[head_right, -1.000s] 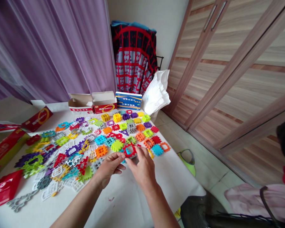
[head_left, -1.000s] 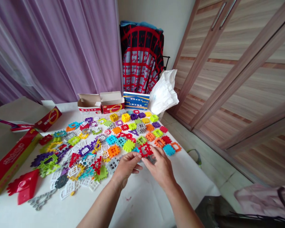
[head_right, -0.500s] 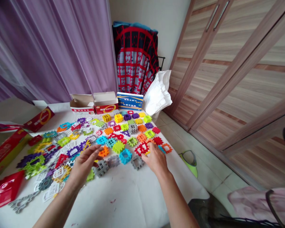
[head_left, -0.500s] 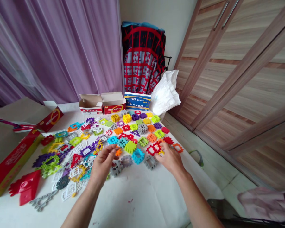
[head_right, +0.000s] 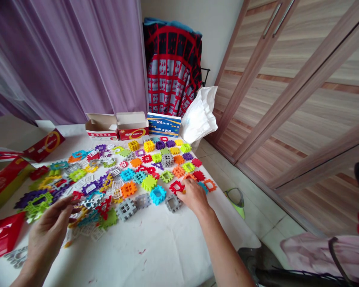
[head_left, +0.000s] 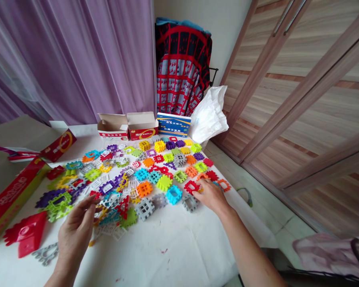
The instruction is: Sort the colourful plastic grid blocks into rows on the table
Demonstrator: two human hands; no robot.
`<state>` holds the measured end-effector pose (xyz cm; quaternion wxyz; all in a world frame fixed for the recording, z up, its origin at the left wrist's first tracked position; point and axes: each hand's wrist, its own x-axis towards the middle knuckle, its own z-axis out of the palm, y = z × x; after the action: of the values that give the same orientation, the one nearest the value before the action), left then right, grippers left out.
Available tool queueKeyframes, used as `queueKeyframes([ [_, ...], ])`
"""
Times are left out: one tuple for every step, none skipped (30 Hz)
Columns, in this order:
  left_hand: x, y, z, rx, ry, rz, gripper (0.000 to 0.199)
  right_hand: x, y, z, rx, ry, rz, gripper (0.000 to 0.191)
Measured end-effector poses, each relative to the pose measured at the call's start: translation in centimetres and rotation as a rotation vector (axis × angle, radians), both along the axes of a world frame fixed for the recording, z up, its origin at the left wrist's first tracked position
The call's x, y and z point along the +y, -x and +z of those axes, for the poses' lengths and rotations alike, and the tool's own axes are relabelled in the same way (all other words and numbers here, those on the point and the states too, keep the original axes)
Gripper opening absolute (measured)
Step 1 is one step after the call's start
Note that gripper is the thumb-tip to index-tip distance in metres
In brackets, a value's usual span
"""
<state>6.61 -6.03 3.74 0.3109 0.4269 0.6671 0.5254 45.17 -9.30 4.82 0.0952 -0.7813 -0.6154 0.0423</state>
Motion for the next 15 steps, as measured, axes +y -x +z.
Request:
queueKeyframes([
  [0.0, 0.1, 0.0, -0.002, 0.010, 0.012, 0.038, 0.0, 0.0, 0.0, 0.001, -0.007, 0.009, 0.025],
  [-0.1, 0.2, 0.0, -0.007, 0.018, 0.021, 0.038, 0.0, -0.1, 0.1, 0.006, -0.015, 0.022, 0.025],
  [0.0, 0.3, -0.1, -0.013, 0.024, 0.030, 0.039, 0.0, -0.1, 0.1, 0.015, -0.023, 0.036, 0.023],
  [0.0, 0.4, -0.1, -0.011, 0.029, 0.037, 0.040, 0.0, -0.2, 0.2, 0.024, -0.031, 0.049, 0.022],
  [0.0, 0.5, -0.3, -0.002, 0.035, 0.042, 0.041, 0.0, -0.3, 0.2, 0.031, -0.035, 0.061, 0.021],
  [0.0, 0.6, -0.4, 0.009, 0.039, 0.044, 0.042, -0.1, -0.3, 0.3, 0.035, -0.033, 0.070, 0.020],
  [0.0, 0.8, -0.6, 0.020, 0.042, 0.042, 0.044, -0.1, -0.4, 0.4, 0.034, -0.026, 0.074, 0.020],
  [-0.1, 0.9, -0.8, 0.027, 0.044, 0.036, 0.044, -0.1, -0.4, 0.5, 0.028, -0.015, 0.076, 0.020],
  [-0.1, 1.0, -0.9, 0.026, 0.043, 0.029, 0.045, -0.1, -0.3, 0.5, 0.019, -0.004, 0.078, 0.021],
  [-0.2, 1.0, -1.0, 0.021, 0.036, 0.024, 0.045, -0.1, -0.3, 0.6, 0.010, 0.004, 0.083, 0.023],
  [-0.3, 1.0, -1.1, 0.014, 0.028, 0.029, 0.045, 0.0, -0.1, 0.7, 0.002, 0.011, 0.091, 0.027],
  [-0.4, 0.9, -1.0, 0.010, 0.022, 0.036, 0.044, 0.1, 0.0, 0.7, -0.005, 0.015, 0.109, 0.029],
  [-0.5, 0.8, -1.0, 0.010, 0.020, 0.051, 0.042, 0.3, 0.2, 0.7, -0.006, 0.017, 0.136, 0.031],
  [-0.7, 0.7, -0.9, 0.018, 0.019, 0.070, 0.041, 0.5, 0.4, 0.7, 0.006, 0.008, 0.157, 0.032],
  [-0.9, 0.7, -0.8, 0.037, 0.020, 0.084, 0.040, 0.8, 0.6, 0.7, 0.024, -0.002, 0.173, 0.032],
])
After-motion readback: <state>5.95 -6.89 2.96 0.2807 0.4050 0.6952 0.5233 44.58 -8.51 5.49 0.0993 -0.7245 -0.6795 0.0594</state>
